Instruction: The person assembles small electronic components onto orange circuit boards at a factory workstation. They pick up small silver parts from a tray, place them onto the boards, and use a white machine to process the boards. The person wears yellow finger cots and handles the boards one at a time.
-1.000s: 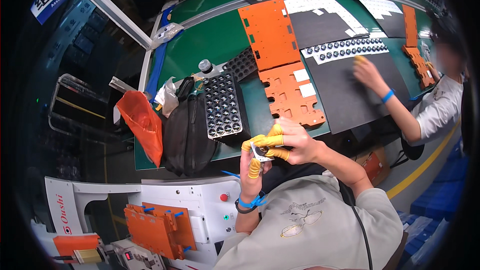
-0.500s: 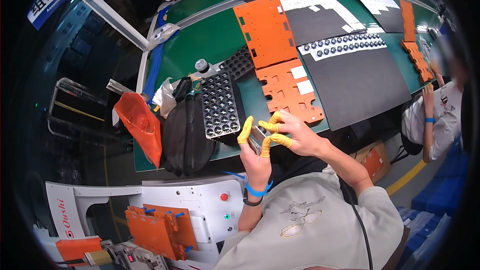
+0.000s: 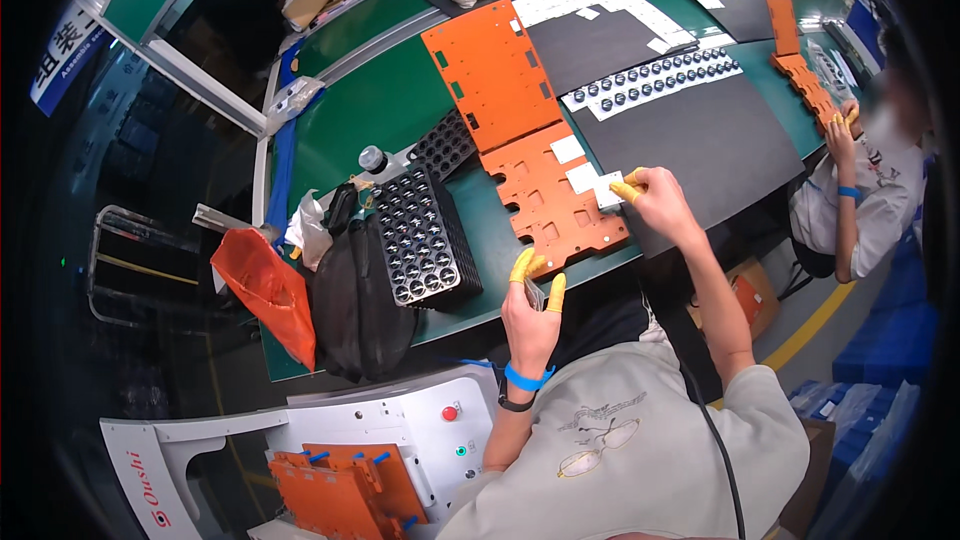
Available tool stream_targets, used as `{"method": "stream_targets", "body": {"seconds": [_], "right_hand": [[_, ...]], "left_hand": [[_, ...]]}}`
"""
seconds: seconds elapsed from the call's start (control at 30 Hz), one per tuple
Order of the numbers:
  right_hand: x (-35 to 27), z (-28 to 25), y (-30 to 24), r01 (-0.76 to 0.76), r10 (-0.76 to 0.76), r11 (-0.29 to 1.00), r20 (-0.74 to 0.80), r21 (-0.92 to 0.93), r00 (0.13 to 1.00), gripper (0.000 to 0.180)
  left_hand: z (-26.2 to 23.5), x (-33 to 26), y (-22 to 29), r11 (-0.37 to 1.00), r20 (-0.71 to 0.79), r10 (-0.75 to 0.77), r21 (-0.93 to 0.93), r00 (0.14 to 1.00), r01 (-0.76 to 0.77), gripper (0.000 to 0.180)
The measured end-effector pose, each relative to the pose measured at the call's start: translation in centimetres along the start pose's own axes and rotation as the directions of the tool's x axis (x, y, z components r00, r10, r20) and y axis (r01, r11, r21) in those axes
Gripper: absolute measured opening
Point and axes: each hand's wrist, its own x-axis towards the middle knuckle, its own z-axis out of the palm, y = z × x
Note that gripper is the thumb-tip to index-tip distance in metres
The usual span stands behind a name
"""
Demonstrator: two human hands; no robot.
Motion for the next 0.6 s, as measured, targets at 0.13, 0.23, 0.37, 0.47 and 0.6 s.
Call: {"method": "stream_targets", "body": {"seconds": [0.13, 0.23, 0.37, 0.47, 0.6], "right_hand": [[1.8, 1.2, 5.2, -0.064, 0.033, 0.992, 0.262, 0.109, 0.965, 0.035], [2.3, 1.1, 4.1, -0.17, 0.129, 0.984, 0.423, 0.061, 0.897, 0.036], [3.0, 1.1, 2.9, -0.251, 0.196, 0.967, 0.521, 0.036, 0.831, 0.041], [3.7, 1.2, 3.1, -0.238, 0.171, 0.97, 0.576, 0.043, 0.799, 0.043], [5.1, 0.6, 2.4, -0.154, 0.216, 0.976, 0.598, -0.155, 0.772, 0.047]], "left_hand": [[0.4, 0.0, -0.2, 0.995, 0.029, 0.09, 0.045, 0.996, -0.091, 0.047], [0.5, 0.1, 0.3, 0.998, 0.055, 0.056, 0.028, 0.997, -0.058, 0.041], [0.7, -0.3, -0.2, 0.997, 0.054, 0.035, -0.065, 0.998, -0.032, 0.037], [0.9, -0.4, -0.7, 0.982, 0.067, 0.022, -0.187, 0.998, -0.009, 0.035], [-0.4, -0.7, -1.1, 0.693, 0.343, -0.076, -0.657, 0.936, 0.297, 0.05]]}}
